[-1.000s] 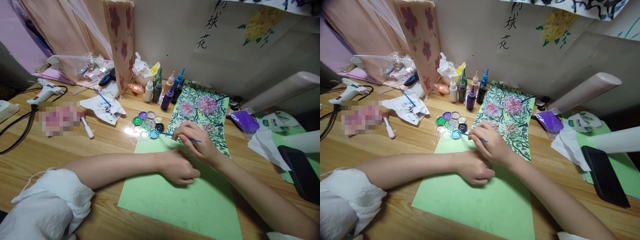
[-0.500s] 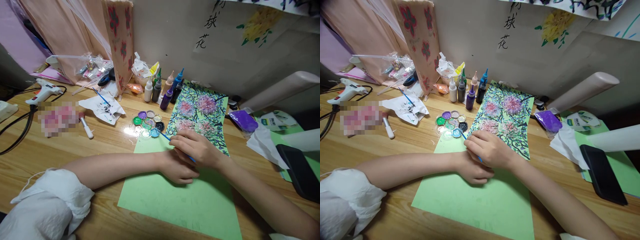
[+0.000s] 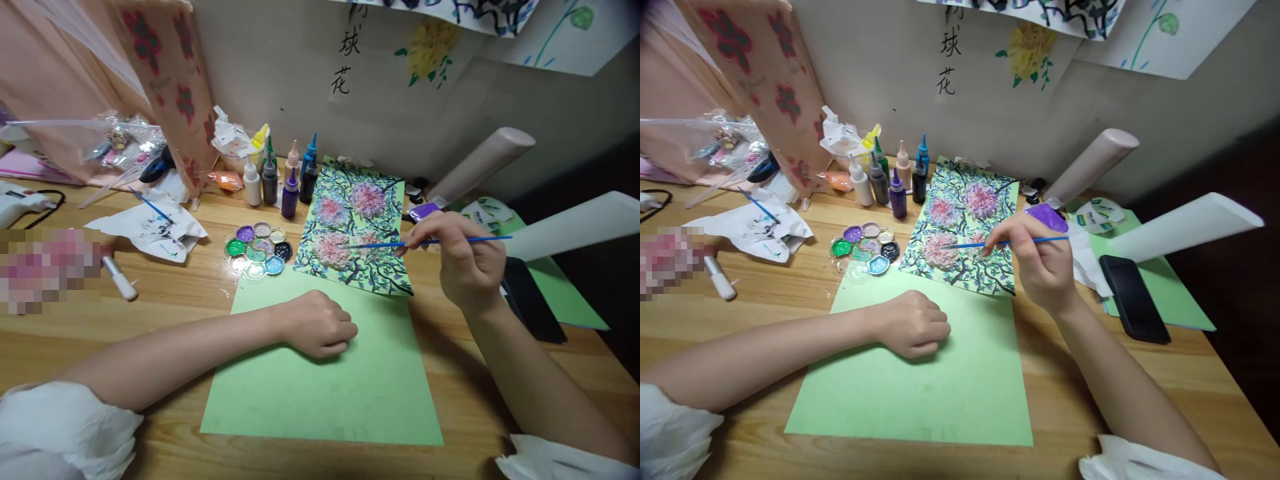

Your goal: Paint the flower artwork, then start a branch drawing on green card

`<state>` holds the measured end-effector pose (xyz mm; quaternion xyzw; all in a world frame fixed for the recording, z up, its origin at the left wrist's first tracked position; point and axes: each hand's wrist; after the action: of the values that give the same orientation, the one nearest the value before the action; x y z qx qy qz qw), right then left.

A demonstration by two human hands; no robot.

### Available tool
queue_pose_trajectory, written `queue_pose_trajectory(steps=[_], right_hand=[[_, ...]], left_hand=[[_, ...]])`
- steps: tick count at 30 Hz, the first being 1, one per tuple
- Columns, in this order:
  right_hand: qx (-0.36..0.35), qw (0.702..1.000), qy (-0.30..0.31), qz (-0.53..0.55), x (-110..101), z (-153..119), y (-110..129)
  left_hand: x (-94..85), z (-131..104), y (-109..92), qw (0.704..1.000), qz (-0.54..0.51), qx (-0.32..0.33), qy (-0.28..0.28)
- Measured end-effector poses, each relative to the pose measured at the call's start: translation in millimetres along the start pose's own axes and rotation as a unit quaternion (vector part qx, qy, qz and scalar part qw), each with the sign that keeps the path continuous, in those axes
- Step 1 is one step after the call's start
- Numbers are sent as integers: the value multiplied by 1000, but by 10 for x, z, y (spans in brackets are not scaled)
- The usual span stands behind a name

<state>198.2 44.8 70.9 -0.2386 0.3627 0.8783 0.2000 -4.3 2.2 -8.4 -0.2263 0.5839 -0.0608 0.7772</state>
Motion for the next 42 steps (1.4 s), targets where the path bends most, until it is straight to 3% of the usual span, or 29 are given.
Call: queue_pose_trajectory(steps=[4,8,13,31,37,42], right_hand=[[54,998,39,14,-110,-122,-169],[48,993,104,-14,-84,-198,-218],[31,991,126,-25,-49,-203,-209],[19,992,121,-18,-67,-213,-237],[20,988,151,-29,-50,-221,-252],[23,992,116,-36,-67,-210,-255]], left_hand=[[-8,8,10,1000,5,5,-7],[-10,16,17,1000,16,4,-10],[-26,26,15,1000,15,1,5],[-62,47,-3,1000,22,-3,13],[-55,43,6,1000,21,-3,13],[-58,47,1,1000,19,-2,14]])
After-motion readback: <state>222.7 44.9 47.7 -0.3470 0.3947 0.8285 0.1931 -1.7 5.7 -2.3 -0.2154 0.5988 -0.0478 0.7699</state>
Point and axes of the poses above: each hand's wrist, its own z-axis towards the middle knuckle, its own x-axis out of the palm, y = z × x, and after that the axes turned 13 degrees about -z, right-handed
